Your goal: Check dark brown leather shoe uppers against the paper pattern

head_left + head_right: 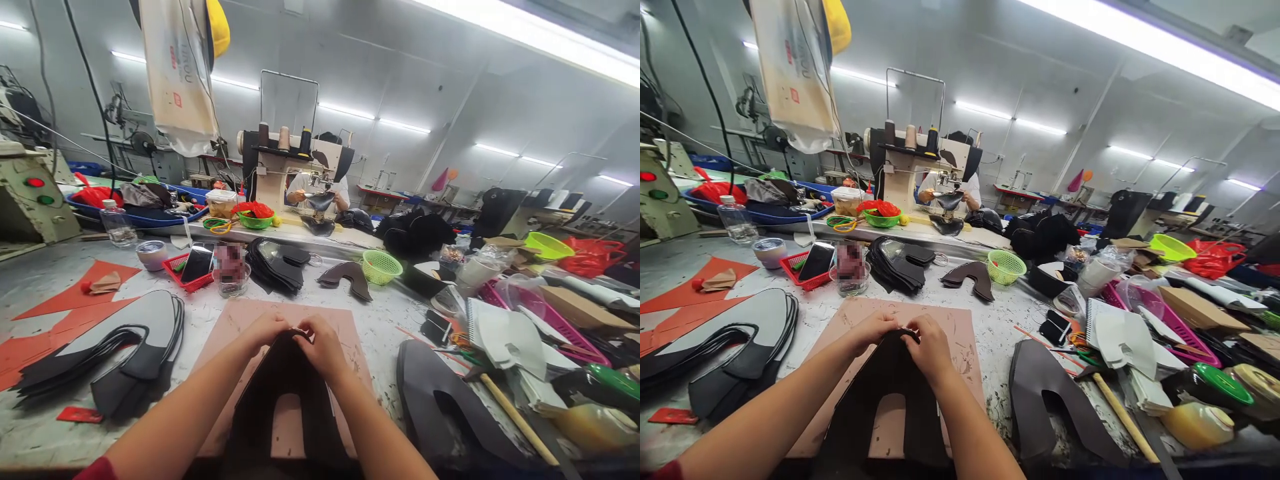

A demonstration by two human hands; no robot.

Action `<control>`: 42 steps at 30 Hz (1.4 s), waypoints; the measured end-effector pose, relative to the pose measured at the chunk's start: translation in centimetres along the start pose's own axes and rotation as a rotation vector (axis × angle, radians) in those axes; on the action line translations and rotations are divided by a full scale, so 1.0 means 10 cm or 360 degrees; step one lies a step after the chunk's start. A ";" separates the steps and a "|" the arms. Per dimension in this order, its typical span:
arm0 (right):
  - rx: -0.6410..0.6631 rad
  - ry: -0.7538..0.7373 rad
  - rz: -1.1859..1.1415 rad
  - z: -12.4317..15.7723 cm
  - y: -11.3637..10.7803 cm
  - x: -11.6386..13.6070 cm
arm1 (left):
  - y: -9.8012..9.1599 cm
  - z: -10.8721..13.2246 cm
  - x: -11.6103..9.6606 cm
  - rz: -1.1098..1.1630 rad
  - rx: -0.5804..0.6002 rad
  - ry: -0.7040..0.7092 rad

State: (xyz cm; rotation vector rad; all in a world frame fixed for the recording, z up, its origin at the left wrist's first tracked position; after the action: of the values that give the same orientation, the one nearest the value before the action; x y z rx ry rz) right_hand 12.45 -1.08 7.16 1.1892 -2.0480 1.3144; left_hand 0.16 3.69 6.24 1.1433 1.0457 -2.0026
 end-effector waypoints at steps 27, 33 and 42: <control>-0.0012 -0.0793 0.0810 0.40 0.13 0.16 | -0.03 -0.11 0.13 -0.0201 -0.0135 0.0125; -0.0162 -0.0563 0.0639 0.34 0.16 -0.04 | 0.09 -0.07 0.09 -0.0257 -0.0050 0.0220; 0.0274 -0.1036 0.0572 0.72 0.06 0.48 | -0.46 -0.50 0.33 -0.0702 -0.0465 0.0173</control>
State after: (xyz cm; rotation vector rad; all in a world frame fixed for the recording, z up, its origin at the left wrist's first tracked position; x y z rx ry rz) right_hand 10.00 -9.41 7.08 1.5268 -2.7565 1.4093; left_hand -2.86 9.91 3.27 0.9301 1.7046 -2.0291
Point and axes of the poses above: each hand's wrist, its own z-axis away from the middle knuckle, its own y-axis out of the palm, x = y × z, the point moved 4 cm from there along -z, towards the middle knuckle, and after that the axes turned 7 degrees about -z, right-handed, at the moved point
